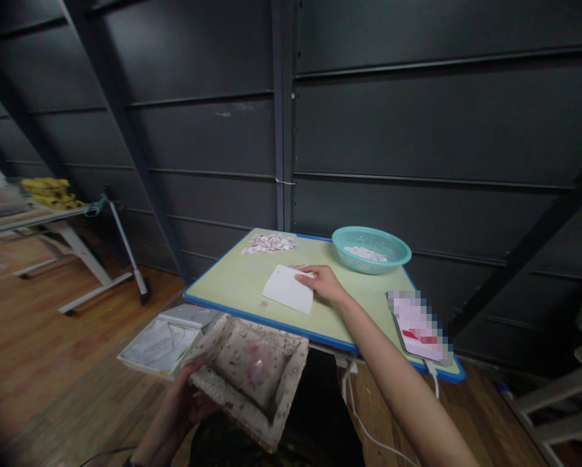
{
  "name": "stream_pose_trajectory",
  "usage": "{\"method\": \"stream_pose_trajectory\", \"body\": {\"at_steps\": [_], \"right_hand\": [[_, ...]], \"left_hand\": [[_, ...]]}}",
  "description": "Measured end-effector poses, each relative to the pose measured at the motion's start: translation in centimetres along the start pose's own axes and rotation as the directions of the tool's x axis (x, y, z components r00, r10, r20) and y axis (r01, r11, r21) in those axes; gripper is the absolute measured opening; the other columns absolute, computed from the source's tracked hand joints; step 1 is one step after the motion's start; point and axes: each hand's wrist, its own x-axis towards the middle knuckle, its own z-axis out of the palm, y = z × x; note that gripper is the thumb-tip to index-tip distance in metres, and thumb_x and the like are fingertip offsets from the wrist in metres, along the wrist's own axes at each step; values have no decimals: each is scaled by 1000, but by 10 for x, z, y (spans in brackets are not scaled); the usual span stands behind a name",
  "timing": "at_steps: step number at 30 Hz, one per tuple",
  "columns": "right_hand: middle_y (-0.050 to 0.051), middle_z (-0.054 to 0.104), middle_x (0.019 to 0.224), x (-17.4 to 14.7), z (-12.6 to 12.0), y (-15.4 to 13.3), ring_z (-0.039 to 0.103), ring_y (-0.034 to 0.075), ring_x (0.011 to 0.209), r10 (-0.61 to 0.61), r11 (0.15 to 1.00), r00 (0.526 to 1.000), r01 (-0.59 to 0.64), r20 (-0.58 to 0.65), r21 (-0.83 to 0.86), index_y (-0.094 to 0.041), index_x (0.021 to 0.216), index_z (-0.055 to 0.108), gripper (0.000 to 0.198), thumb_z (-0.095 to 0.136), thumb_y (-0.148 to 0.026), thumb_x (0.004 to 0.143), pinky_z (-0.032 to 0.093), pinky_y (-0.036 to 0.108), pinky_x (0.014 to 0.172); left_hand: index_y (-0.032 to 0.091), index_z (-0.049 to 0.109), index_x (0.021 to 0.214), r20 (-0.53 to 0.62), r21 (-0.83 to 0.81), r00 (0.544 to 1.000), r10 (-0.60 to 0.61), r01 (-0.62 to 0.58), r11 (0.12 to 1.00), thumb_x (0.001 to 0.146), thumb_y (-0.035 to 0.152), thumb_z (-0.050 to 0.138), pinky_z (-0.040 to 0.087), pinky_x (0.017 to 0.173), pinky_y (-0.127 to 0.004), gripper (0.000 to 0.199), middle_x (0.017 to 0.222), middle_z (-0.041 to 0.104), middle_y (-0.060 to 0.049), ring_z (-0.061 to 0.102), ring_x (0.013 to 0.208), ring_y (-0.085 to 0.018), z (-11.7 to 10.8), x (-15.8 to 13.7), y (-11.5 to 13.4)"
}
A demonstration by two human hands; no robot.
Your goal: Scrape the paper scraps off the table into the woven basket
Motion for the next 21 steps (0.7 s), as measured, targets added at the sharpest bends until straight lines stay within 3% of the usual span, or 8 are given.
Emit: {"method": "stream_pose_trajectory", "body": {"at_steps": [3,9,12,14,16,18,21], "right_hand": [[7,69,74,3,2,4,53,14,59,-9,1000,1000,9,-22,-8,-10,92,75,55,77,-55,61,39,27,54],[8,72,85,-3,15,4,60,16,67,28,993,973,-53,230,102,-12,92,76,50,82,-50,59,45,28,62],[9,73,84,-4,15,2,59,16,65,46,985,972,-83,230,152,-12,93,76,52,83,-49,57,44,28,60],[10,73,83,-1,10,2,58,17,63,29,988,996,-42,89,149,-11,94,76,55,80,-52,59,42,29,57],[12,73,84,4,2,4,59,20,65,-12,994,990,27,-143,105,-10,94,76,56,75,-56,62,43,30,57],[14,74,88,9,-8,7,62,24,73,-81,996,926,87,-370,0,-10,93,76,54,68,-58,67,45,33,63],[13,75,93,13,-25,10,65,30,86,-164,980,822,71,-546,-188,-13,92,77,49,59,-53,74,47,37,76]], "left_hand": [[15,59,105,-4,-6,1000,11,-11,1000,74,41,68,59,55,-40,41,66,64,-4,65,56,-22,1,-3,1],[14,59,105,-14,-23,1000,-3,3,1000,74,41,69,59,54,-40,42,66,66,-4,65,55,-22,1,-2,2],[14,59,105,2,-8,1000,-5,5,1000,76,43,67,60,56,-40,42,66,66,-5,67,56,-23,1,-2,1],[13,59,107,-5,-6,1000,-17,17,1000,77,42,67,60,57,-39,43,69,67,-6,67,57,-23,1,-2,1],[13,58,112,-15,-13,999,-32,32,999,76,41,68,60,57,-39,46,71,68,-6,67,57,-22,1,-1,0],[14,58,114,-13,-20,999,-38,37,999,76,40,68,60,56,-38,46,71,68,-6,67,55,-22,2,-1,0],[16,58,111,-13,-27,1000,-29,28,999,77,36,67,59,54,-38,40,72,68,-6,66,54,-22,3,-1,0]]}}
